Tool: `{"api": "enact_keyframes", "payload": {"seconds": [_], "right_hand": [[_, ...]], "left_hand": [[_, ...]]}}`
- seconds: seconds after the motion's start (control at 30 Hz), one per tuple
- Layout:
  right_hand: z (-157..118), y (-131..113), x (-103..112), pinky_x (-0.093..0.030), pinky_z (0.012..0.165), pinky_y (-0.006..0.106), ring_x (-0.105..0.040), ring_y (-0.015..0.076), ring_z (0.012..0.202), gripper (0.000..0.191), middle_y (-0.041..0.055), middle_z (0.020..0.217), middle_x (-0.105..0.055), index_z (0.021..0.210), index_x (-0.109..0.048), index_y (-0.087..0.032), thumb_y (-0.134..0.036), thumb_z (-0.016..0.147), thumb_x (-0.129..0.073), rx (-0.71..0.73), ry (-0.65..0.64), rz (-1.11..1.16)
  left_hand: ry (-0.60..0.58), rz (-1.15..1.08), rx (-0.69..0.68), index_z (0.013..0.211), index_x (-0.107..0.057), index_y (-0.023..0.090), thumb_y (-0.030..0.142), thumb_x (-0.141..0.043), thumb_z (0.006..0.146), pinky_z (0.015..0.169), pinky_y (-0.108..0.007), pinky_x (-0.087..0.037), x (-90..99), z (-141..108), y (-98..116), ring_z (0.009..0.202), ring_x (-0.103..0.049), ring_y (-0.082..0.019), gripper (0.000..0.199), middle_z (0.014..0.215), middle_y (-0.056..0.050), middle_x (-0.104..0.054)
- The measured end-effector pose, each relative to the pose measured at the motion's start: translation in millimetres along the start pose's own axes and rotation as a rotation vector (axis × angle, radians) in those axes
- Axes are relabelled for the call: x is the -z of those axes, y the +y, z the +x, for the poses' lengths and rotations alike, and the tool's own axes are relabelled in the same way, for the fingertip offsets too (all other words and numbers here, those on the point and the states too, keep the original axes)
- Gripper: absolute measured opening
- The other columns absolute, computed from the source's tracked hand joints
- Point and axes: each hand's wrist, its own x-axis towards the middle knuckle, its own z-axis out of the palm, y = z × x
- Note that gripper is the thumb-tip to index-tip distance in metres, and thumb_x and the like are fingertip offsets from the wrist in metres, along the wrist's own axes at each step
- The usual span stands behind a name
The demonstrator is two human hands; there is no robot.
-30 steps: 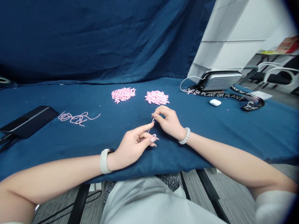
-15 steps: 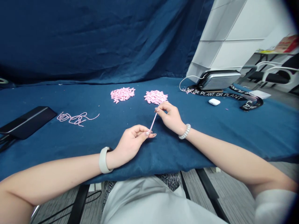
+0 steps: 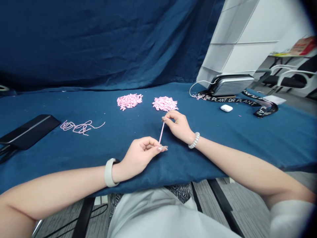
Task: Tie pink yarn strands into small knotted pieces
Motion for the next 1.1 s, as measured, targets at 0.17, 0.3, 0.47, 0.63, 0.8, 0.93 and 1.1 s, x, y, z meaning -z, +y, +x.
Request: {"api": "enact_keyframes", "payload": {"seconds": [0.17,0.3,0.47,0.63,0.8,0.93,1.1], "right_hand": [[-0.7,-1.2,-0.5,-0.042,0.074,0.03,-0.056,0.0144,0.072,0.02,0.0025,0.073,-0.062,0.062,-0.058,-0.017,-0.021,0.082,-0.057,0.018,-0.022,0.008],[-4.1,-5.5,-4.7,-0.043,0.071,0.029,-0.055,0.0139,0.07,0.021,0.0027,0.072,-0.061,0.061,-0.058,-0.017,-0.021,0.082,-0.057,0.07,-0.088,0.018],[-7.1,-8.4,-10.7,-0.043,0.071,0.029,-0.056,0.014,0.07,0.022,0.0033,0.072,-0.061,0.061,-0.06,-0.016,-0.02,0.082,-0.056,0.08,-0.168,-0.003],[-8.0,-11.6,-10.8,-0.043,0.071,0.029,-0.055,0.0136,0.07,0.02,0.0031,0.072,-0.061,0.061,-0.06,-0.016,-0.02,0.08,-0.059,0.125,-0.254,0.005],[-8.0,-12.3,-6.9,-0.044,0.072,0.028,-0.056,0.013,0.072,0.018,0.0032,0.074,-0.061,0.064,-0.06,-0.016,-0.021,0.081,-0.059,0.173,-0.263,0.072],[-8.2,-12.0,-5.5,-0.045,0.072,0.029,-0.056,0.0131,0.073,0.016,0.0031,0.075,-0.061,0.068,-0.063,-0.017,-0.023,0.081,-0.058,0.132,-0.247,0.098],[-12.0,-22.0,-4.9,-0.046,0.073,0.029,-0.057,0.0133,0.074,0.015,0.0033,0.076,-0.061,0.07,-0.064,-0.017,-0.024,0.082,-0.059,0.127,-0.263,0.123]], "left_hand": [[-0.211,0.456,-0.586,0.084,-0.065,0.017,0.005,-0.053,0.08,0.108,-0.045,-0.032,1.9,-11.2,3.5,0.1,-0.065,-0.019,0.017,0.092,-0.005,-0.073],[-0.336,0.58,-0.846,0.09,-0.063,0.017,0.001,-0.05,0.078,0.11,-0.046,-0.028,1.4,-14.9,1.6,0.1,-0.065,-0.018,0.024,0.091,-0.006,-0.073],[-0.425,0.642,-0.837,0.083,-0.061,0.017,0.0,-0.046,0.079,0.108,-0.041,-0.033,-3.5,-14.5,5.3,0.089,-0.068,-0.016,0.023,0.082,-0.005,-0.073],[-0.449,0.636,-0.817,0.08,-0.061,0.017,0.004,-0.049,0.08,0.109,-0.04,-0.032,-4.5,-15.1,10.0,0.082,-0.069,-0.015,0.017,0.077,-0.004,-0.073],[-0.482,0.592,-0.829,0.085,-0.062,0.017,0.006,-0.05,0.082,0.11,-0.041,-0.029,0.2,-10.5,13.5,0.074,-0.069,-0.013,0.016,0.079,-0.004,-0.073],[-0.462,0.581,-0.873,0.084,-0.065,0.019,0.011,-0.049,0.083,0.108,-0.04,-0.034,3.1,-4.4,12.5,0.077,-0.069,-0.013,0.018,0.082,-0.005,-0.073],[-0.339,0.426,-0.656,0.079,-0.067,0.018,0.015,-0.053,0.083,0.078,-0.025,-0.054,4.3,0.4,6.8,0.071,-0.068,-0.013,0.015,0.077,-0.005,-0.072]]}}
